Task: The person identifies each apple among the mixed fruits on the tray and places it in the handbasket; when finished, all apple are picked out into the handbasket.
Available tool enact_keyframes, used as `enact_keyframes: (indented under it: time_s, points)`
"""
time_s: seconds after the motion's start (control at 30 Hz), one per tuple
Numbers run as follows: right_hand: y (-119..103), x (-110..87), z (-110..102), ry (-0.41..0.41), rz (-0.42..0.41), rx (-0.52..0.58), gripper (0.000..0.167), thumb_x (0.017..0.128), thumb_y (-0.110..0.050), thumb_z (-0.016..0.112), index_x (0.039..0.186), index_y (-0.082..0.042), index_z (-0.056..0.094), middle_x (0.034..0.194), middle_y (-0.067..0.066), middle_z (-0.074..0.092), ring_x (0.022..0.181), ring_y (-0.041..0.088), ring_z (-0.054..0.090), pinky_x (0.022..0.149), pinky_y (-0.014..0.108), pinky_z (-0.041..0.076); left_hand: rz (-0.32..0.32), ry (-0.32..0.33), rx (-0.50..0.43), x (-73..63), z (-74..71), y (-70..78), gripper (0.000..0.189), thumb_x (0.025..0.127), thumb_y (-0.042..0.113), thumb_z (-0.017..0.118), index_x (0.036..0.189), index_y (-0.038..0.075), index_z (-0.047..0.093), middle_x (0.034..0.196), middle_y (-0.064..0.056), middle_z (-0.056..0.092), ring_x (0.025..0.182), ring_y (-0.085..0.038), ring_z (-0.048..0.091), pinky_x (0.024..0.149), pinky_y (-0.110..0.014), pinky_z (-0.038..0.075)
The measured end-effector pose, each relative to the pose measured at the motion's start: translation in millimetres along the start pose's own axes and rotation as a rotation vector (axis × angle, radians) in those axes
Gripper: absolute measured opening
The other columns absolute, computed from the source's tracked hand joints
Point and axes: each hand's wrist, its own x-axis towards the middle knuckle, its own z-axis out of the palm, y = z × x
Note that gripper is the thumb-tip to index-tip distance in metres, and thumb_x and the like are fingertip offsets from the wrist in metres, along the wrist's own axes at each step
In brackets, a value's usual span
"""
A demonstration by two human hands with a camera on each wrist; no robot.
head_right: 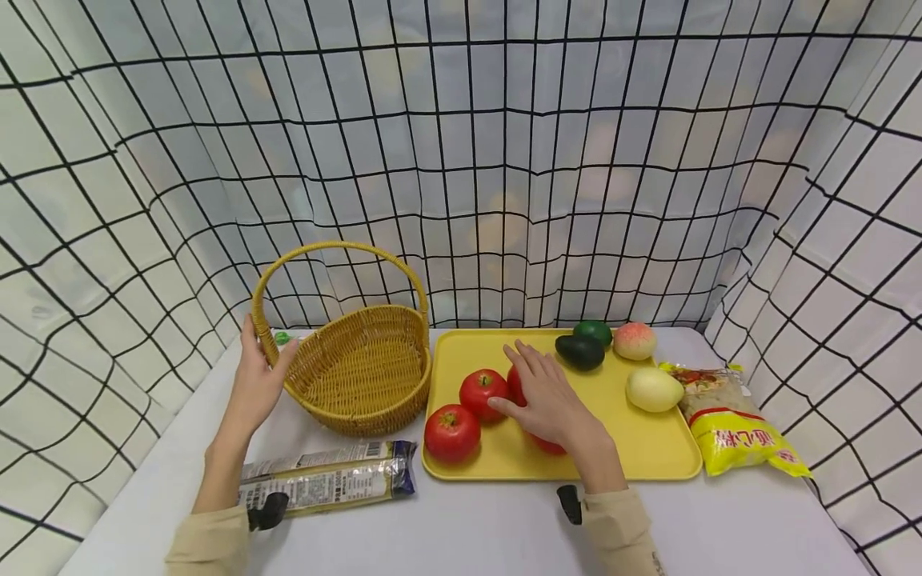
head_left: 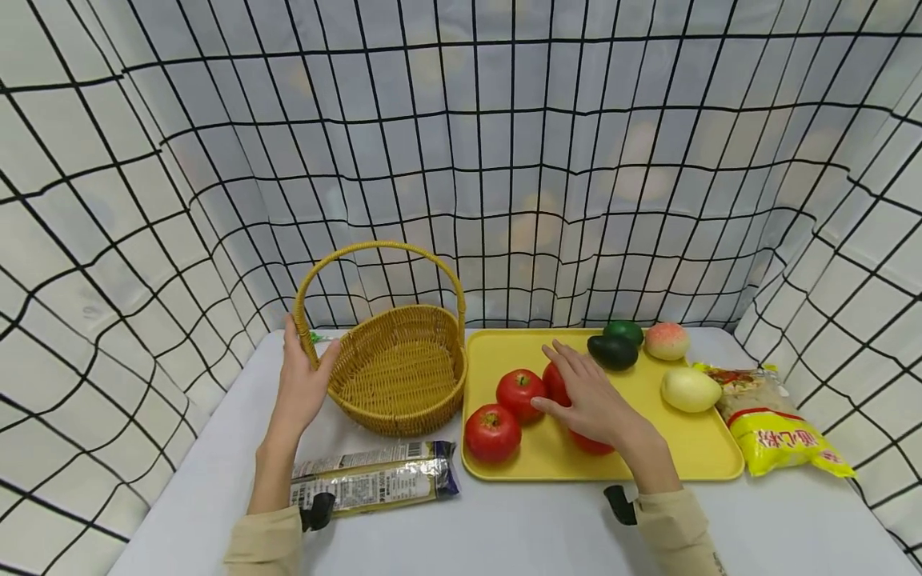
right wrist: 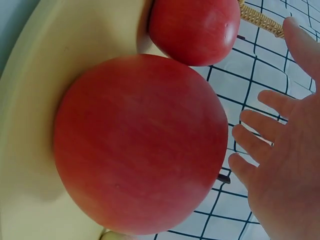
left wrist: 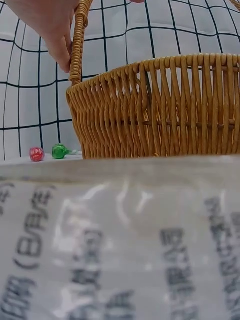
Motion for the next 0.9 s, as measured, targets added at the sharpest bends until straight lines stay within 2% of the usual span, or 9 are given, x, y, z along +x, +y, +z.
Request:
enact_keyframes:
  time_s: [0.07,0.17,0.43,0.7,0.9]
  points:
    - [-1.2,-1.1,3.5,-0.005,-0.007,0.011,0.090,0.095,-0.055,0.065,0.164,-0.013,0.024,0.171,0.015,0.022,0.159,0.038,0.019,0.128,0.061,0.015,-0.010,-0.023,0.003,0.3,-1.3,1.0,0.096,0.106,0.046,0.049,0.162,0.019,-0.024,0.172,-0.020,-0.012,0.159,-0.047,-0.001,0.123,-0.070,0.011]
    - [-3.7,-0.2,5.8,0.000,-0.020,0.015,0.089,0.095,-0.055,0.065,0.164,-0.014,0.025,0.171,0.014,0.022,0.159,0.038,0.020,0.128,0.061,0.015,-0.013,-0.032,0.006,1.6,-3.1,2.6,0.096,0.106,0.047,0.049,0.162,0.018,-0.024,0.172,-0.018,-0.014,0.159,-0.045,-0.007,0.124,-0.070,0.009]
    - [-26.9,4.9,13.1,-0.022,-0.101,0.009,0.090,0.093,-0.058,0.066,0.163,-0.016,0.028,0.171,0.011,0.024,0.159,0.037,0.022,0.128,0.060,0.017,0.010,-0.027,-0.007,5.7,-1.6,4.8,0.095,0.107,0.041,0.051,0.163,0.018,-0.022,0.172,-0.018,-0.012,0.159,-0.046,0.000,0.124,-0.070,0.011]
    - [-62.8,9.0,50.0,-0.122,-0.261,-0.049,0.084,0.098,-0.060,0.057,0.164,-0.019,0.026,0.173,0.006,0.022,0.161,0.030,0.019,0.130,0.055,0.018,-0.004,-0.029,-0.001,1.5,-0.3,0.3,0.095,0.107,0.042,0.051,0.162,0.020,-0.023,0.172,-0.019,-0.011,0.159,-0.047,0.005,0.123,-0.069,0.014]
    - [-71.7,8.8,64.1,-0.182,-0.238,-0.111,0.090,0.098,-0.061,0.056,0.167,-0.020,0.016,0.175,0.007,0.014,0.162,0.030,0.015,0.131,0.051,0.014,-0.001,-0.030,0.006,4.0,-0.8,0.8,0.095,0.106,0.044,0.051,0.163,0.019,-0.022,0.172,-0.018,-0.010,0.159,-0.045,0.005,0.124,-0.067,0.014]
